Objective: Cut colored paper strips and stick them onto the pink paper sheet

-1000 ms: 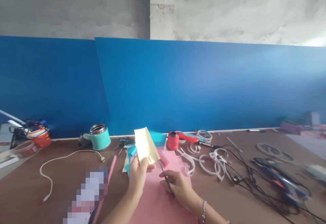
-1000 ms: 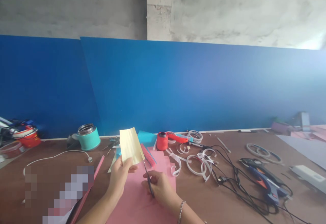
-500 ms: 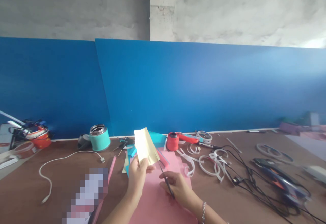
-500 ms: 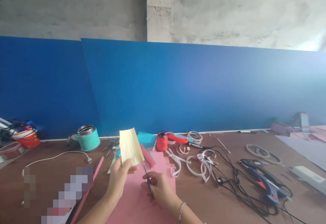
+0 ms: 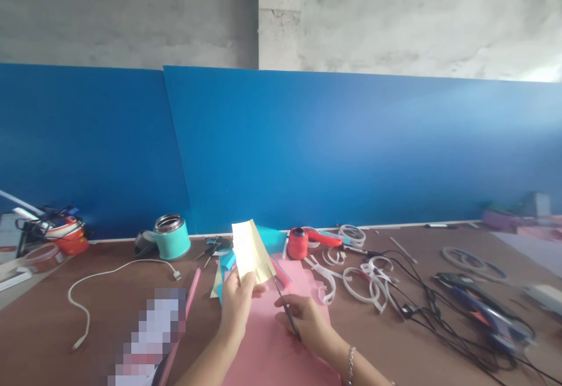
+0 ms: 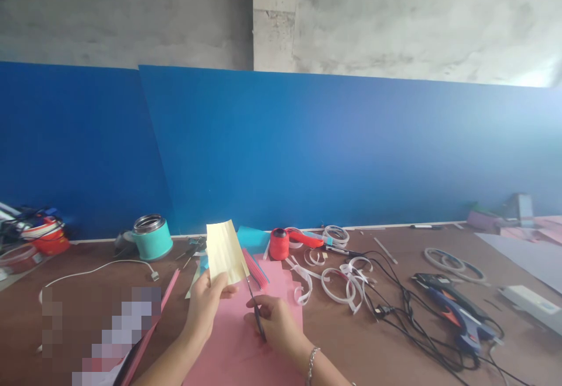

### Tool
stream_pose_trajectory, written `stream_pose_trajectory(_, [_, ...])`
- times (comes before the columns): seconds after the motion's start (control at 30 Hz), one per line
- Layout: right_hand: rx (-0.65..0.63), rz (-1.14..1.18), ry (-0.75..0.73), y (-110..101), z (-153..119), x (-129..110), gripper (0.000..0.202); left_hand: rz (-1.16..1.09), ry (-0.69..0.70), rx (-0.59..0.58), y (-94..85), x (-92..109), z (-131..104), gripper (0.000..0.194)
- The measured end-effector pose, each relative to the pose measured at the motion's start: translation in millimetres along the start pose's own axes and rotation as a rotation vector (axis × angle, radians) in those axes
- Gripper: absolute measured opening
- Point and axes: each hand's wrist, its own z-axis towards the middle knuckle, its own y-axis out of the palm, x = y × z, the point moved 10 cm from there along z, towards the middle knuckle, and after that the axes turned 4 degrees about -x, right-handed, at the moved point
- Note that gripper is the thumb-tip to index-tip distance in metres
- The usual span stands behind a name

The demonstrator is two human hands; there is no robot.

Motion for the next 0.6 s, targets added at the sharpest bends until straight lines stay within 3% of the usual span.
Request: stream_pose_trajectory(0.6, [0.011, -0.008, 0.019, -1.7, -1.6, -2.4, 0.033, -0.01, -0.009, 0.016, -0.5, 1.6, -0.4, 0.034])
